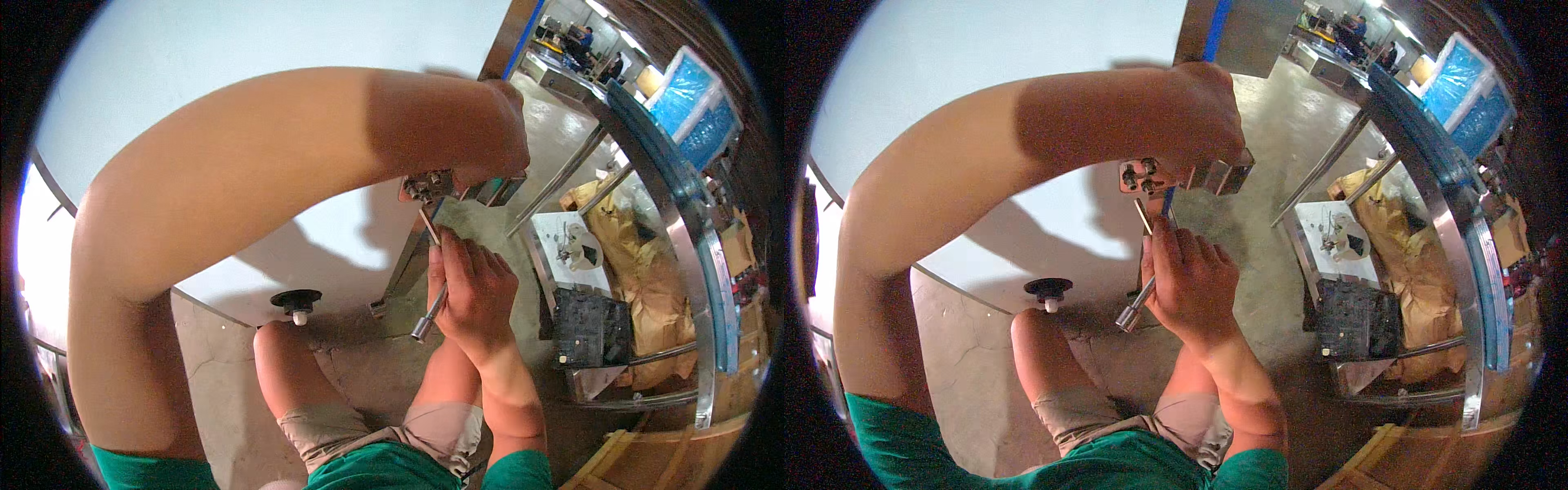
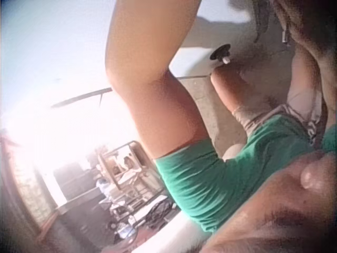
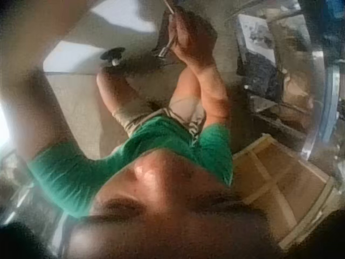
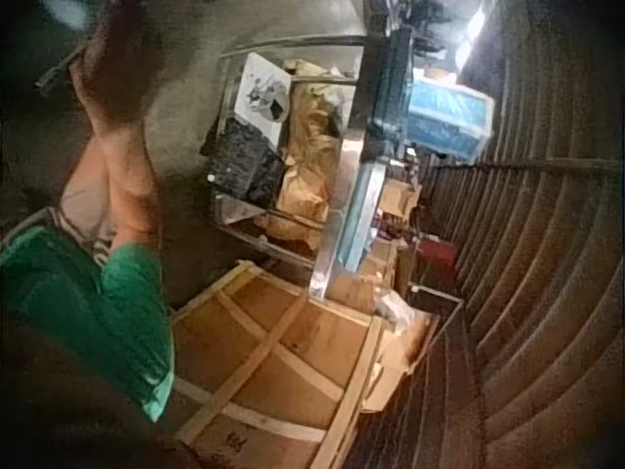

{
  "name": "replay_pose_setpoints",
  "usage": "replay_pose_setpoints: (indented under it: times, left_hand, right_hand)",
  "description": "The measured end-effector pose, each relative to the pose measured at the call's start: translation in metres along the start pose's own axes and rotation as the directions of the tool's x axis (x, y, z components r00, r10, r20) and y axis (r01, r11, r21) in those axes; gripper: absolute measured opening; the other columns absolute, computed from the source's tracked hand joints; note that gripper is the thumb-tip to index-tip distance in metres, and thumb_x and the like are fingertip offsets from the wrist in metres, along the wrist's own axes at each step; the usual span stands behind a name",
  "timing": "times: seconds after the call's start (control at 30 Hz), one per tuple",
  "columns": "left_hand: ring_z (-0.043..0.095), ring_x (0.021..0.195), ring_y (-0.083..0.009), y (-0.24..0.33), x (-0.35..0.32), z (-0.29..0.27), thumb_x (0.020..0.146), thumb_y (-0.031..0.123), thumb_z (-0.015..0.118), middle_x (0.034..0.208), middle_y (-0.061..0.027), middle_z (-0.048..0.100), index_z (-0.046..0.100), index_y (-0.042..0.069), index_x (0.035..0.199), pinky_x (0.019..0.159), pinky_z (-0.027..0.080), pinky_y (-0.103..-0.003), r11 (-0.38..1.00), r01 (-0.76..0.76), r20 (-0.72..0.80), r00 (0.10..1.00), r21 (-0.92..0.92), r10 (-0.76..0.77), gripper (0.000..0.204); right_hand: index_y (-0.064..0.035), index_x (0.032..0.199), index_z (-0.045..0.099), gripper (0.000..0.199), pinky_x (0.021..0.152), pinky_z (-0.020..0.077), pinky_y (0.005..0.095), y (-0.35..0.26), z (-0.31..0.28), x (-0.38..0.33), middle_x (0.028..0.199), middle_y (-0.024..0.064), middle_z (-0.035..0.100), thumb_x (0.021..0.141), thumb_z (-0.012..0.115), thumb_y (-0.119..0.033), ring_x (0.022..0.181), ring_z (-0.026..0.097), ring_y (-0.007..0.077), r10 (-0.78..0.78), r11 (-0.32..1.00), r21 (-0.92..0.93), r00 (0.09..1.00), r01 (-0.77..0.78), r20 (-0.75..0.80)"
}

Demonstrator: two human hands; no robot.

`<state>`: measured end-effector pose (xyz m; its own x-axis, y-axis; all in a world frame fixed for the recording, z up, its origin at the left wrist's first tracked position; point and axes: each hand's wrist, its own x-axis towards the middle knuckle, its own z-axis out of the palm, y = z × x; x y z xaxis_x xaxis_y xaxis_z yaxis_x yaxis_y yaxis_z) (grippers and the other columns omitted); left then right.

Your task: The person uses a T-handle hex wrench to tighten screws on metal hinges attached to a large white panel. They repeatedly adjust the tool and reposition their hands to secure the hinge at different points along the panel edge.

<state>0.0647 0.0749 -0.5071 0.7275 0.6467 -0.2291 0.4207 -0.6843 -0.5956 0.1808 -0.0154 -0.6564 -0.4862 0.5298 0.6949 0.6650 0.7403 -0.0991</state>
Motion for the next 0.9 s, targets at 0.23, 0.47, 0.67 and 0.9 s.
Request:
replay_pose_setpoints:
  times: [0.23,0.47,0.67,0.9]
  left_hand:
    - [0.073,0.089,-0.0251,-0.009,0.022,0.023,0.064,0.037,0.086,0.091,-0.0043,0.076,0.077,0.018,0.097,0.076,0.057,-0.042,0.999,-0.045,-0.049,0.998,0.004,0.045,0.039]
    - [0.073,0.091,-0.0244,-0.001,0.012,0.001,0.071,0.032,0.081,0.090,-0.0033,0.076,0.079,0.017,0.095,0.076,0.056,-0.041,0.998,-0.044,0.014,0.999,0.045,0.044,0.028]
    - [0.072,0.092,-0.0250,0.000,0.007,0.003,0.073,0.031,0.080,0.091,-0.0036,0.076,0.079,0.013,0.095,0.079,0.055,-0.041,0.999,-0.045,-0.008,0.999,0.022,0.045,0.028]
    - [0.072,0.091,-0.0251,0.001,0.004,-0.004,0.074,0.034,0.080,0.090,-0.0037,0.076,0.079,0.013,0.094,0.079,0.054,-0.042,0.997,-0.066,0.010,0.998,0.036,0.066,0.029]
  right_hand:
    - [-0.0019,0.120,0.060,0.032,0.061,0.0481,0.0430,-0.004,0.005,0.006,0.081,0.0125,0.061,0.091,0.060,-0.015,0.068,0.061,0.0320,-0.011,0.987,-0.162,1.000,0.014,0.016]
    - [-0.0014,0.126,0.058,0.046,0.064,0.0416,0.0382,-0.016,-0.007,0.012,0.081,0.0087,0.056,0.082,0.063,-0.014,0.070,0.056,0.0269,-0.071,0.868,-0.482,0.991,0.117,0.113]
    - [-0.0021,0.120,0.062,0.036,0.058,0.0362,0.0353,-0.017,-0.008,0.020,0.071,0.0026,0.047,0.086,0.057,-0.013,0.061,0.046,0.0208,-0.144,0.795,-0.573,0.979,0.201,0.144]
    - [-0.0011,0.112,0.063,0.023,0.049,0.0372,0.0353,-0.017,-0.007,0.005,0.058,0.0005,0.045,0.096,0.055,-0.016,0.049,0.041,0.0155,0.492,0.374,0.630,0.721,-0.681,0.487]
